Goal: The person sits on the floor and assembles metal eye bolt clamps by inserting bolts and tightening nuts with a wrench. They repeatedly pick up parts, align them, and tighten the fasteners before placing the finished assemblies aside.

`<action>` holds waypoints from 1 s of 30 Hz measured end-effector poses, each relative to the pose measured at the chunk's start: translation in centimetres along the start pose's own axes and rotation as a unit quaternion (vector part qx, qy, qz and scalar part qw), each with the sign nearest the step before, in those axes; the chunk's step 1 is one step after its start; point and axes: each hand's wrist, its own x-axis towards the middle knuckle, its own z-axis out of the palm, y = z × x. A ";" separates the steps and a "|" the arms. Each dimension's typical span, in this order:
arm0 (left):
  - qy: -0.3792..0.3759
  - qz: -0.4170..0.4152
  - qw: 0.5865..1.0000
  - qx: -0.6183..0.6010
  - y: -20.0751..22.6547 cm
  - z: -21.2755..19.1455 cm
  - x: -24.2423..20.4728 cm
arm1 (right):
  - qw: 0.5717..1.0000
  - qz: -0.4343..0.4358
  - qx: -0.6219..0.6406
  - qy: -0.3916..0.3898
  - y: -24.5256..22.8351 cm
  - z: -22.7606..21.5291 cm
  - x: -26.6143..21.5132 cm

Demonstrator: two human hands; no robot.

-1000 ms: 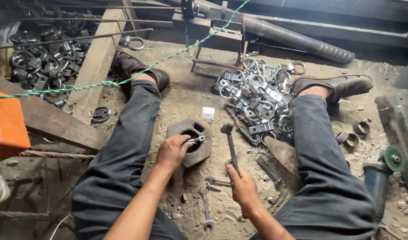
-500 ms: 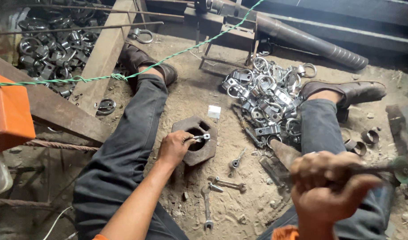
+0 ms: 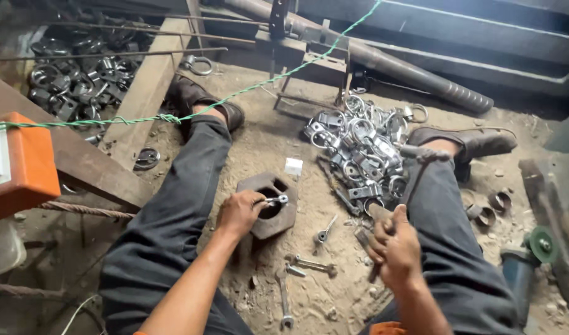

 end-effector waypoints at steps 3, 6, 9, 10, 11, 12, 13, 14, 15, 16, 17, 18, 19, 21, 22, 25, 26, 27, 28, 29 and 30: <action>0.023 -0.041 0.999 0.011 1.2 -1.1 0.1 | 0.969 -0.042 -0.227 0.090 0.3 -2.7 -0.5; 0.073 -0.013 0.996 -0.041 2.9 -2.9 0.2 | 0.863 -0.062 -0.480 0.141 2.4 -4.5 1.1; 0.018 -0.148 0.963 -0.226 5.3 -3.9 -0.5 | 0.757 -0.057 -0.637 0.131 4.6 -5.8 3.2; 0.007 -0.190 0.932 -0.308 6.1 -3.9 -1.0 | 0.735 -0.051 -0.665 0.122 5.2 -5.9 4.1; -0.005 -0.230 0.892 -0.389 7.1 -3.8 -1.9 | 0.711 -0.045 -0.692 0.115 5.3 -6.1 4.4; -0.017 -0.270 0.843 -0.465 8.0 -3.6 -2.5 | 0.696 -0.025 -0.707 0.128 5.5 -6.2 4.7; -0.020 -0.286 0.819 -0.497 8.9 -3.2 -3.2 | 0.678 -0.006 -0.722 0.140 5.7 -5.9 5.0; -0.023 -0.303 0.794 -0.527 9.7 -2.6 -3.8 | 0.660 0.014 -0.736 0.153 5.8 -5.8 5.1; -0.024 -0.320 0.767 -0.555 10.3 -2.2 -4.4 | 0.652 0.019 -0.742 0.154 6.0 -5.6 5.1; -0.025 -0.321 0.751 -0.576 10.6 -1.8 -4.9 | 0.645 0.024 -0.748 0.155 6.2 -5.4 5.2; -0.028 -0.322 0.733 -0.599 11.0 -1.2 -5.2 | 0.636 0.029 -0.755 0.158 6.2 -5.5 5.1; -0.031 -0.322 0.714 -0.621 11.1 -0.6 -5.5 | 0.622 0.013 -0.769 0.149 6.2 -5.4 5.0; -0.037 -0.317 0.713 -0.624 11.0 -0.1 -5.7 | 0.606 -0.004 -0.783 0.142 6.3 -5.4 4.9; -0.048 -0.307 0.710 -0.632 10.4 0.6 -6.0 | 0.609 -0.100 -0.778 0.117 6.2 -4.9 4.2; -0.052 -0.303 0.710 -0.633 10.1 1.0 -6.0 | 0.623 -0.179 -0.755 0.101 5.8 -4.5 3.6; -0.055 -0.300 0.711 -0.633 9.0 2.0 -6.0 | 0.774 -0.227 -0.591 -0.005 4.9 -2.1 1.8; -0.056 -0.302 0.712 -0.631 8.8 2.5 -6.1 | 0.832 -0.208 -0.513 -0.049 4.7 -1.3 1.2; -0.057 -0.305 0.715 -0.627 8.5 2.7 -6.2 | 0.883 -0.159 -0.433 -0.081 4.8 -0.4 0.6; -0.062 -0.298 0.722 -0.621 8.2 3.0 -6.3 | 0.925 -0.108 -0.348 -0.110 5.0 0.4 0.2; -0.069 -0.289 0.729 -0.616 8.1 3.4 -6.3 | 0.955 -0.057 -0.259 -0.135 5.2 0.9 0.1; -0.075 -0.281 0.736 -0.611 8.0 3.7 -6.2 | 0.946 -0.077 -0.286 -0.130 5.4 1.2 0.1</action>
